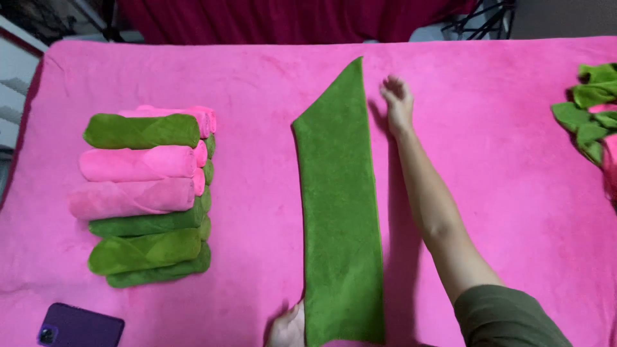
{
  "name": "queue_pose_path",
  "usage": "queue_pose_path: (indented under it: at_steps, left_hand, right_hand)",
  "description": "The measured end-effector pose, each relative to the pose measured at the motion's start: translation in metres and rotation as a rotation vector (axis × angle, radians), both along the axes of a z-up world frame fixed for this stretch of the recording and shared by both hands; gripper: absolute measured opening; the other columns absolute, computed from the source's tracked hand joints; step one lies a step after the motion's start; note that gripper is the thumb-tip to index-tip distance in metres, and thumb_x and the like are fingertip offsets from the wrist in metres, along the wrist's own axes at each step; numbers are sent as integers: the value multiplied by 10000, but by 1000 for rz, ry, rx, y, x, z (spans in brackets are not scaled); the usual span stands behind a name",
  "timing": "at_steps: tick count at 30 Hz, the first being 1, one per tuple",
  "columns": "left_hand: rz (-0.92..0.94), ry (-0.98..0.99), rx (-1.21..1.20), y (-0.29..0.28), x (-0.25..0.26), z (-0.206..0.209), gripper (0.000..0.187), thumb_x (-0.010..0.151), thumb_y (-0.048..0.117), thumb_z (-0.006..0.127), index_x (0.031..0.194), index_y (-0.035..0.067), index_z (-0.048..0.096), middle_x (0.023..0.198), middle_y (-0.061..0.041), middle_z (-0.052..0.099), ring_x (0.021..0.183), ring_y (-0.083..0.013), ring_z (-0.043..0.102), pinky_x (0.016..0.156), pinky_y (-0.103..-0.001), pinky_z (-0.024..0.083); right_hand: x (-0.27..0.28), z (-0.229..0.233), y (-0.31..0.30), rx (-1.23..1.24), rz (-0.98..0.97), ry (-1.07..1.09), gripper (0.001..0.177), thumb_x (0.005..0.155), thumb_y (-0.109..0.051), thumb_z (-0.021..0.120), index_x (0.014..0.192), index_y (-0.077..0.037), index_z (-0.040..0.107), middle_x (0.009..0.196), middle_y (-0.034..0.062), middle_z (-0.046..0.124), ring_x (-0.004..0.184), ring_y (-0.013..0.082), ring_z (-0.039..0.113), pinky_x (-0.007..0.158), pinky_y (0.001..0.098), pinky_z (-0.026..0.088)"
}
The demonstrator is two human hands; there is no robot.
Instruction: Folding and rolling towels into decorative shapes on a treatment table
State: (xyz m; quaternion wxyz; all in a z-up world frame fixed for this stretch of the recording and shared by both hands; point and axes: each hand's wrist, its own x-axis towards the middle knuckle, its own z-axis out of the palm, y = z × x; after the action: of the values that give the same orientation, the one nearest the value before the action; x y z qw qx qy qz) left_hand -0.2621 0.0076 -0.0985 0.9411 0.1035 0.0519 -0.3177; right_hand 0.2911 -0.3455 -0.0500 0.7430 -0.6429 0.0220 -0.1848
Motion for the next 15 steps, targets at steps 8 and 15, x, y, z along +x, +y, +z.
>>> queue_pose_path:
  at_steps: [8, 15]
  left_hand:
    - [-89, 125, 111, -9, 46, 0, 758, 975, 452, 530, 1607, 74, 347, 1593, -229, 480, 1471, -400, 464, 1214, -599, 366]
    - [-84, 240, 327, -11, 43, -15, 690, 1014, 397, 459, 1648, 141, 365, 1581, -262, 482, 1392, -460, 517, 1164, -699, 356]
  right_hand:
    - [-234, 17, 11, 157, -28, 7, 282, 925, 47, 673, 1173, -84, 646, 1624, 185, 414, 1520, 298, 432, 1215, 408, 471]
    - [-399, -20, 20, -307, 90, 260, 411, 903, -81, 839, 1028, -130, 452, 1289, 150, 688, 1218, 294, 633, 982, 413, 453]
